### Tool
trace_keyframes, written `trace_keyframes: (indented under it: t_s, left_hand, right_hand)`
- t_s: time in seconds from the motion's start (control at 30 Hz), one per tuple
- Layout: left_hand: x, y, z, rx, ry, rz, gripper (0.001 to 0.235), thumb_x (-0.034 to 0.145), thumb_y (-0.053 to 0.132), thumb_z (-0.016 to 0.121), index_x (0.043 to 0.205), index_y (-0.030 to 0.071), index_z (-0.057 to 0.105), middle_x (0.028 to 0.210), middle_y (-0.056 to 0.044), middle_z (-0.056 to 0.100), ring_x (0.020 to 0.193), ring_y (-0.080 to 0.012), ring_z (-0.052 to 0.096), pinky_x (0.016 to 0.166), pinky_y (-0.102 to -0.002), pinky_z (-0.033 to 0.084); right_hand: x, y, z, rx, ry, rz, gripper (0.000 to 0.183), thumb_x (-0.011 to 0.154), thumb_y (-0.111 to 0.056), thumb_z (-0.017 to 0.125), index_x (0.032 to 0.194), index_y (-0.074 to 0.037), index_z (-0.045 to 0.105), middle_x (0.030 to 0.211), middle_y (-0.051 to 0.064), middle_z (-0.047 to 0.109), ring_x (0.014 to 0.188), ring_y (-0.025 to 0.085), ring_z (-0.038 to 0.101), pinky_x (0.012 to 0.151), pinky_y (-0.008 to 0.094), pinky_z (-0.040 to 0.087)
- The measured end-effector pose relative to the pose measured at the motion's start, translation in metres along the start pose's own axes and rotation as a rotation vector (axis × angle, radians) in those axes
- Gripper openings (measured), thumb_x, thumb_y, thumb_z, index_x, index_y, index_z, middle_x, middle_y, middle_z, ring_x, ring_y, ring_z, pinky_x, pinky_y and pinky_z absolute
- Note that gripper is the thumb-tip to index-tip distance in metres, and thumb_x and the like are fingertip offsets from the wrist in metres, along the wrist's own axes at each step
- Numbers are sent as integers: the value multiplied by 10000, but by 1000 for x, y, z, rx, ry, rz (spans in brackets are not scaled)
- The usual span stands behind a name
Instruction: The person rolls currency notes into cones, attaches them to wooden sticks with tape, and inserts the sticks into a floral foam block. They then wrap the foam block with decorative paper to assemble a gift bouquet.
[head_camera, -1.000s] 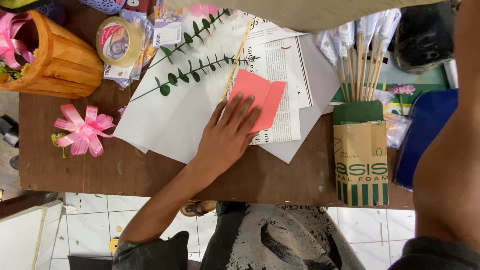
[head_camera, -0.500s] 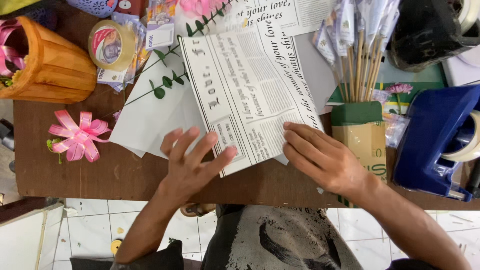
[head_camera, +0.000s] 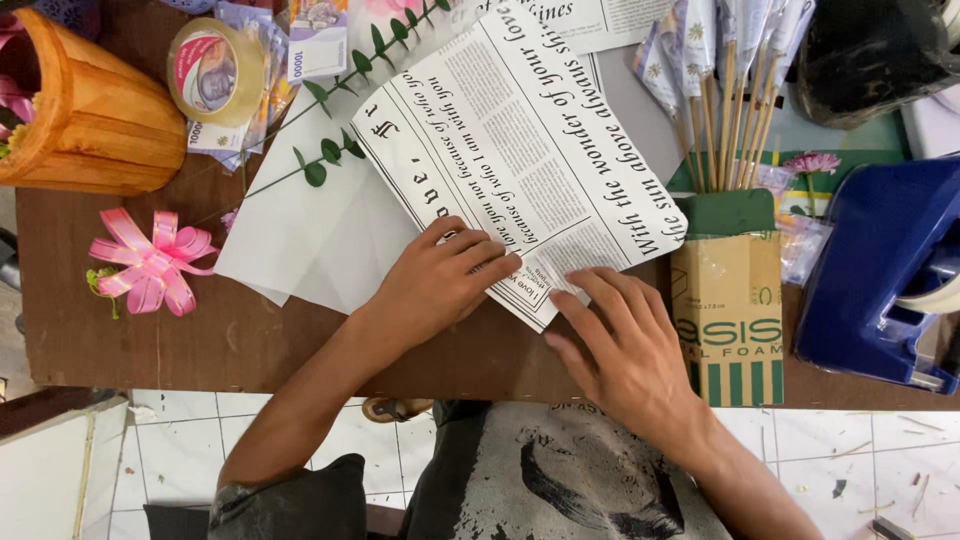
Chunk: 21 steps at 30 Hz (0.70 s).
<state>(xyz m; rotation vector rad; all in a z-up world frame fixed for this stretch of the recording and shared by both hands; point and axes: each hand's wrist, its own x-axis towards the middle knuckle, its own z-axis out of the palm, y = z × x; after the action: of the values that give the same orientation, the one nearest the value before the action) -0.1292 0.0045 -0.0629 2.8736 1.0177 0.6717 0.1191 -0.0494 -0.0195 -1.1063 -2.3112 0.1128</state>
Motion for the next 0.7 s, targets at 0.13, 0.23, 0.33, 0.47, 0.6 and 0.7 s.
trace_keyframes:
  t_s: [0.13,0.23,0.33,0.47,0.6,0.7]
  left_hand:
    - [2,3,2,-77,-31,15,341,795,88,848,1093,140,690,1042,-70,715,1034,-248,693,996,-436,469]
    - [1,-4,4,-35,-46,9,453,770,68,864,1170,135,663,1211,-76,656,1143,-280,650,1017,-479,473]
    - [-5,-3,4,-39,-55,-74,377,860,33,772,1205,141,666,1183,-98,655,1117,-293,666,996,-497,504]
    - [-1,9,10,43,25,-17,271,949,117,695,1213,172,667,1136,-47,620,1073,-242,657,957,-436,522]
    - [-3,-3,11,106,112,-27,233,1062,162,524,1243,182,670,1249,-68,622,1203,-267,631,1004,-435,500]
    - [-7,-25,4,112,80,-155,353,942,33,690,1258,189,716,1190,-76,664,1188,-295,635,1011,-498,513]
  right_hand:
    - [-8,0,8,14,68,72,267,936,-282,753,1135,-104,735,1117,86,696,1031,329,695,867,437,534]
    - [-16,6,14,31,162,130,84,973,-170,716,1010,-113,766,966,58,728,867,275,717,769,374,542]
    - [-13,1,13,104,98,154,179,945,-232,739,1072,-108,758,1040,93,727,920,315,715,763,414,547]
    - [-22,2,31,17,106,77,207,944,-181,695,1132,-100,724,1136,131,694,966,346,686,769,445,534]
    - [-25,9,26,80,179,242,99,929,-32,693,1004,-32,757,991,146,736,877,306,726,741,392,574]
    - [-32,10,24,77,127,276,67,910,-39,700,961,-51,741,941,102,721,839,307,730,706,387,578]
